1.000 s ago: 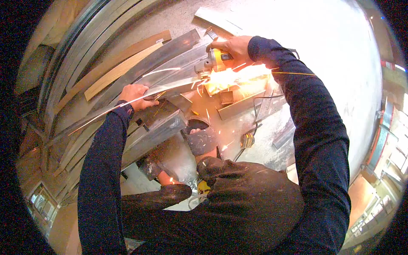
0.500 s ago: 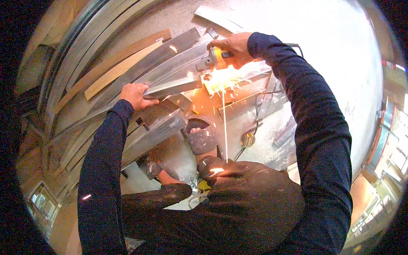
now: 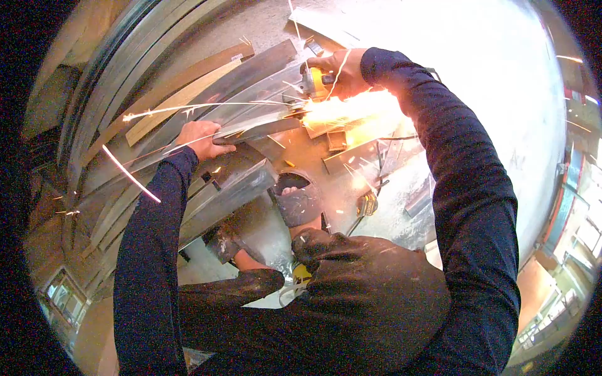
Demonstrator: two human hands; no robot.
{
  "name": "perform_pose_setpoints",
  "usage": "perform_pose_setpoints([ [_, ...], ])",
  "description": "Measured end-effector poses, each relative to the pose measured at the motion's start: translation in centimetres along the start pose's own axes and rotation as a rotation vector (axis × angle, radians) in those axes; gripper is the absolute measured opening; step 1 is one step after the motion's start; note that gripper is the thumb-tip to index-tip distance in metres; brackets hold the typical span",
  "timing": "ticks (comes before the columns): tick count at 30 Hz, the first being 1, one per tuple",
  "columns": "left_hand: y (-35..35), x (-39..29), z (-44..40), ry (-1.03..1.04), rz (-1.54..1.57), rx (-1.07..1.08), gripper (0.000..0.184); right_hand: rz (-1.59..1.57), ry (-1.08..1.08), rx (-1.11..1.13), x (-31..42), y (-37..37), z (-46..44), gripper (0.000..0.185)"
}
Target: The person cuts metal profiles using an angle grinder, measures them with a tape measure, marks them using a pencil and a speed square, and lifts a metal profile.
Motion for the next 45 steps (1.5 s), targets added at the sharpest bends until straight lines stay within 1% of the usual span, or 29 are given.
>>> perform_pose_setpoints([
  [1,0.0,0.0,0.0,-0.01,0.001,0.032,0.064,0.001,-0.001,0.0,-0.4,0.1,0.0,0.076],
  [3,0.4,0.1,0.0,-0.019,0.002,0.065,0.065,-0.001,-0.169,0.012,0.2,0.0,-0.1,0.075],
  [4,0.6,0.2,0.0,-0.01,0.006,-0.011,0.065,-0.001,-0.169,0.012,0.2,0.0,-0.1,0.075],
  [6,0.3,0.3,0.4,0.004,0.009,-0.156,0.066,-0.086,-0.029,0.064,-0.5,0.3,-0.5,0.076],
  [10,0.4,0.2,0.4,0.016,0.041,-0.147,0.068,-0.087,0.026,0.078,0.1,0.2,-0.4,0.077],
  [12,0.3,0.2,0.4,-0.008,0.012,-0.136,0.067,-0.079,0.179,0.115,-0.7,0.5,-0.3,0.08],
  [13,0.3,0.3,0.3,-0.009,0.013,-0.136,0.067,-0.079,0.179,0.116,-0.9,0.5,-0.2,0.08],
  [15,0.8,0.2,-0.1,0.006,-0.015,-0.007,0.066,0.018,-0.024,0.058,0.0,0.1,0.0,0.082],
  [16,-0.2,0.0,0.2,0.009,-0.021,-0.117,0.067,0.018,0.027,0.076,-0.5,0.3,-0.1,0.083],
  [17,0.6,0.1,-0.1,0.017,-0.007,0.039,0.067,0.018,0.079,0.093,-0.9,0.5,-0.2,0.083],
  [19,0.4,0.2,0.2,0.013,-0.012,-0.113,0.066,-0.01,0.087,0.133,-1.7,0.6,-0.3,0.085],
  [20,0.8,0.3,0.1,0.013,-0.011,-0.113,0.066,0.008,0.037,0.117,-1.7,0.6,-0.2,0.086],
  [21,0.7,0.4,0.1,0.014,0.004,-0.096,0.066,0.026,-0.013,0.101,-1.2,0.4,-0.2,0.086],
  [23,0.5,0.3,0.0,0.015,0.022,-0.077,0.066,0.019,0.001,0.106,-1.3,0.4,-0.2,0.086],
  [25,0.7,0.2,-0.1,-0.005,-0.034,0.029,0.064,0.012,0.013,0.108,-1.2,0.6,-0.2,0.086],
  [26,0.7,0.2,-0.1,-0.005,-0.035,0.028,0.064,0.001,0.006,0.088,-1.2,0.6,-0.3,0.087],
  [28,0.6,0.1,0.0,0.014,0.034,-0.024,0.063,-0.01,-0.002,0.066,-0.6,0.4,-0.3,0.088],
  [29,1.2,0.3,0.0,0.015,0.032,-0.024,0.063,-0.024,-0.013,0.063,-0.3,0.3,-0.2,0.086],
  [31,0.7,0.4,0.2,0.039,0.076,-0.182,0.059,-0.037,-0.024,0.06,0.2,0.1,-0.2,0.083],
  [32,1.0,0.5,0.1,0.039,0.076,-0.181,0.059,-0.053,-0.025,0.072,0.2,0.2,-0.3,0.082],
  [34,0.7,0.4,-0.1,-0.029,0.061,0.022,0.061,-0.07,-0.027,0.086,0.1,0.4,-0.4,0.082],
  [36,0.5,0.4,0.0,-0.026,0.046,0.011,0.061,-0.093,-0.069,0.069,0.1,0.4,-0.3,0.08],
  [40,0.8,0.4,-0.1,0.006,0.042,-0.04,0.064,-0.124,-0.025,0.079,0.0,0.4,-0.4,0.084],
  [41,0.9,0.4,-0.1,0.013,0.032,-0.056,0.065,-0.037,0.038,0.111,-0.3,0.5,-0.4,0.085],
  [42,0.4,0.3,0.0,-0.004,0.038,-0.021,0.065,0.051,0.101,0.144,-0.6,0.6,-0.3,0.085],
  [43,0.5,0.3,0.1,-0.005,0.038,-0.022,0.065,0.052,0.101,0.144,-0.8,0.7,-0.3,0.085],
  [45,0.1,0.4,0.3,-0.015,0.063,-0.113,0.066,0.068,0.052,0.13,-1.0,0.7,-0.4,0.09],
])
Point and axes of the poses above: each hand's wrist, its own z-axis away from the middle knuckle, its own y-axis out of the palm, x = y × z, the point moved 7 cm from there along -z, towards the middle knuckle, and after that the axes turned 12 degrees about -z, right-handed, at the moved point
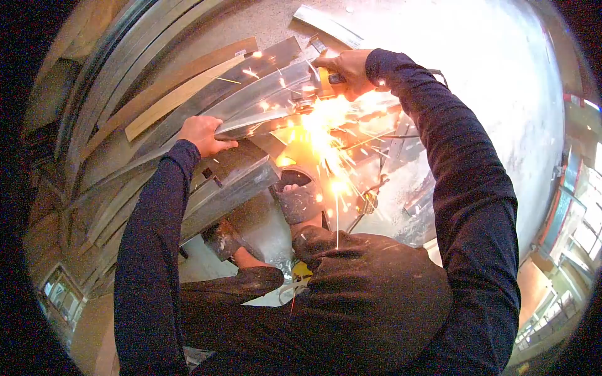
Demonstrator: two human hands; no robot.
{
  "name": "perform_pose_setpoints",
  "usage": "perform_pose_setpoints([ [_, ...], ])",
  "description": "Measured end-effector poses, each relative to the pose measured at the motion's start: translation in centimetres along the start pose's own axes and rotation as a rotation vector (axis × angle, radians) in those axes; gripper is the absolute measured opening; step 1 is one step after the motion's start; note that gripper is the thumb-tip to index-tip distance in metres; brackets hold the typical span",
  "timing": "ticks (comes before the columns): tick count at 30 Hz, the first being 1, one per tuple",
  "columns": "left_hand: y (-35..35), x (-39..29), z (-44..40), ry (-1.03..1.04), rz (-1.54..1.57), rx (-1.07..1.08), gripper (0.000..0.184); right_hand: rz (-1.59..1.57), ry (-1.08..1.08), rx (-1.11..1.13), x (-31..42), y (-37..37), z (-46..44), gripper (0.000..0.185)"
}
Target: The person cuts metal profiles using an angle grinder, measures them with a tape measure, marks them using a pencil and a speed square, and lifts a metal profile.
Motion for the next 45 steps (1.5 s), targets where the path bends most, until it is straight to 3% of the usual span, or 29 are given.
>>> perform_pose_setpoints([
  [4,0.3,0.0,0.0,0.021,0.003,0.036,0.066,0.021,-0.009,0.008,0.4,-0.3,-0.2,0.092],
  [7,0.2,0.0,0.1,0.034,-0.039,-0.099,0.064,-0.044,-0.099,-0.017,1.0,-0.5,-0.1,0.09],
  [9,1.2,0.2,-0.3,0.025,-0.019,0.086,0.062,-0.092,-0.108,-0.021,1.1,-0.4,-0.3,0.091],
  [14,0.4,0.0,-0.3,-0.001,-0.058,0.154,0.061,-0.152,-0.082,-0.027,0.6,-0.2,-0.4,0.094],
  [18,0.7,0.1,0.2,0.012,0.006,-0.112,0.065,-0.027,-0.024,-0.02,0.6,-0.3,-0.4,0.094],
  [19,0.2,0.1,0.1,0.011,0.006,-0.112,0.065,-0.007,-0.057,-0.047,0.5,-0.4,-0.4,0.094],
  [21,0.7,0.1,-0.3,0.008,-0.061,0.088,0.065,-0.038,-0.085,-0.052,0.5,-0.2,-0.6,0.094],
  [24,0.2,0.1,0.0,0.012,0.001,-0.021,0.064,-0.058,-0.09,-0.051,0.7,-0.3,-0.5,0.095],
  [28,0.7,0.1,0.0,0.004,-0.053,0.036,0.062,-0.058,-0.12,-0.04,0.3,-0.2,-0.4,0.095],
  [31,1.0,-0.4,1.2,0.01,-0.003,-0.086,0.058,-0.193,-0.084,-0.057,-0.6,-0.2,0.3,0.094],
  [34,2.3,-0.6,2.7,-0.032,0.036,-0.083,0.046,-0.322,-0.057,-0.112,-1.4,-0.7,1.6,0.092],
  [36,1.3,-0.3,4.0,-0.027,0.139,-0.331,0.045,-0.355,-0.002,-0.209,-2.5,-1.1,2.3,0.101],
  [38,1.4,-0.6,4.3,-0.096,0.18,-0.212,0.048,-0.355,0.007,-0.188,-2.6,-1.3,2.7,0.1],
  [40,-0.4,-0.8,4.6,-0.226,0.059,-0.281,0.038,-0.404,0.025,-0.202,-2.3,-1.4,3.1,0.1],
  [44,-1.4,-0.5,4.9,-0.269,-0.085,-0.371,0.042,-0.427,0.073,-0.205,-3.7,-0.8,3.3,0.101],
  [45,-0.6,0.3,4.5,-0.328,0.01,-0.204,0.045,-0.43,0.073,-0.21,-4.0,-0.6,3.3,0.101],
])
Point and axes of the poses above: each hand's wrist, its own z-axis away from the middle knuckle, its own y-axis out of the palm, x = y × z, the point moved 7 cm from there along -z, towards the middle knuckle, and after that the axes turned 12 degrees about -z, right-handed, at the moved point
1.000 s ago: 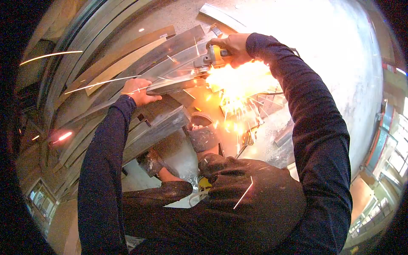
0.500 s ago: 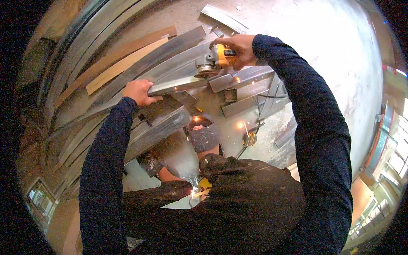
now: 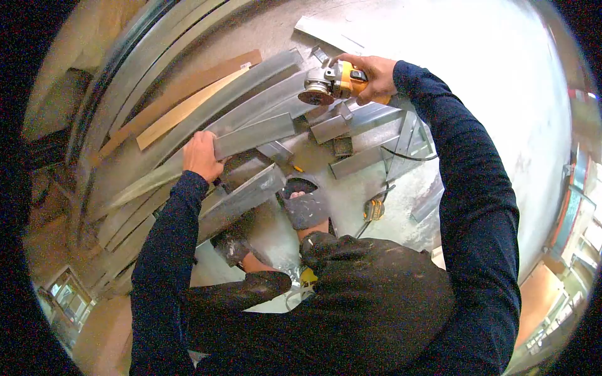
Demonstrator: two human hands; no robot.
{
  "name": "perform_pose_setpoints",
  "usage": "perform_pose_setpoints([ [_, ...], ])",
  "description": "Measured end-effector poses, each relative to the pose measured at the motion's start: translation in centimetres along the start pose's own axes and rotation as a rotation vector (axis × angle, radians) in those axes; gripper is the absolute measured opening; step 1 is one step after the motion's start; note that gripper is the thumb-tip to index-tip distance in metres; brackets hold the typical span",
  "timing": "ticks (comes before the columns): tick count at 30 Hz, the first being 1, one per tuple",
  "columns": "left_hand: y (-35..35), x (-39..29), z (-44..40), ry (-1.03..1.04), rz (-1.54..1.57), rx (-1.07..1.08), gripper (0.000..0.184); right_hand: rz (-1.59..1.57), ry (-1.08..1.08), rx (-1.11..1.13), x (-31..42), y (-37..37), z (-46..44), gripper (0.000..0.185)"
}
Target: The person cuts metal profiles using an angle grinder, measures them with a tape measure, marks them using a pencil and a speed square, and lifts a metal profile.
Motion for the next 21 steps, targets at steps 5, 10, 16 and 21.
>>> perform_pose_setpoints([
  [5,0.9,0.7,-0.2,0.065,0.249,0.195,0.052,0.002,0.029,0.038,-0.3,0.4,0.1,0.098],
  [10,-0.7,0.2,-0.5,-0.001,0.07,0.03,0.055,0.072,-0.066,0.098,-0.6,1.1,-1.0,0.102],
  [16,0.7,0.5,0.2,0.007,0.027,-0.217,0.041,0.15,-0.063,0.138,1.4,1.4,-1.6,0.103],
  [21,1.7,-0.5,0.9,0.126,0.051,-0.309,0.037,0.199,-0.163,0.1,1.1,1.5,-2.7,0.095],
])
Point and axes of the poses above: each hand's wrist, its own z-axis away from the middle knuckle, its own y-axis out of the palm, x = y × z, the point moved 7 cm from there along -z, towards the middle knuckle, and after that the axes turned 12 degrees about -z, right-handed, at the moved point
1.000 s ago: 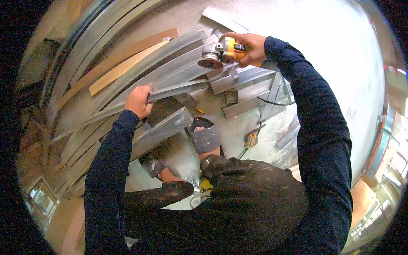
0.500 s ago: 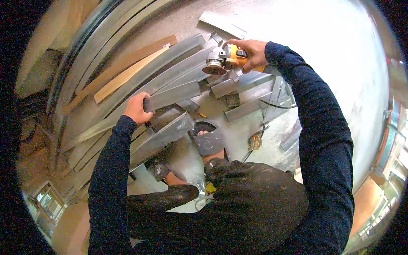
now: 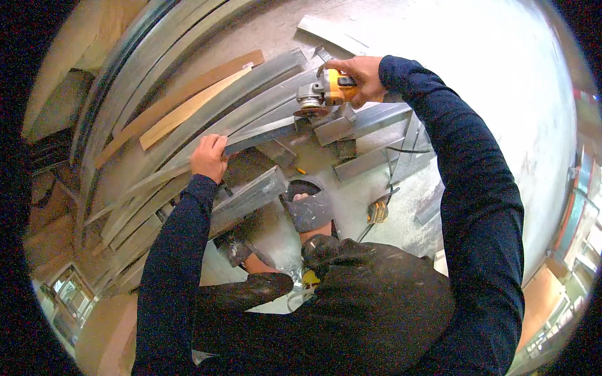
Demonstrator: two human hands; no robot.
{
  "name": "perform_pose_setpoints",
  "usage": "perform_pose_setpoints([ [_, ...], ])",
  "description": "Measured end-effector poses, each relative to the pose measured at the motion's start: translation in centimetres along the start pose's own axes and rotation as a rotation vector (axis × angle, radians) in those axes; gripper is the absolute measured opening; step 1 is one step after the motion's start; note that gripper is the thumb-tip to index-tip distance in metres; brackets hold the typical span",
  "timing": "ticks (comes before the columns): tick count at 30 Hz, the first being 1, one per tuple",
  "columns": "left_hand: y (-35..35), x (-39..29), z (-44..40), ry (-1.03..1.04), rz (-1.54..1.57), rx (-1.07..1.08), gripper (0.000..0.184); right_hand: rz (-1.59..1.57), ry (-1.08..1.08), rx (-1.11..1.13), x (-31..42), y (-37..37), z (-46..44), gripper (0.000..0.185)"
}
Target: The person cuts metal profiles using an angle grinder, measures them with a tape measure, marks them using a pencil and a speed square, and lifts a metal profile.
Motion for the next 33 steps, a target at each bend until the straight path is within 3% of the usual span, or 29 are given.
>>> perform_pose_setpoints([
  [11,0.3,-0.6,0.3,0.01,-0.031,0.059,0.056,0.129,0.069,0.158,1.7,0.8,-1.0,0.097],
  [33,-0.2,-0.9,0.2,0.013,-0.038,0.065,0.054,0.182,0.063,0.193,1.7,1.2,-1.9,0.099],
])
Point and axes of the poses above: each hand's wrist, its own z-axis away from the middle knuckle, its own y-axis out of the palm, x = y × z, the point moved 7 cm from there along -z, towards the middle knuckle, and after that the axes turned 12 degrees about -z, right-handed, at the moved point
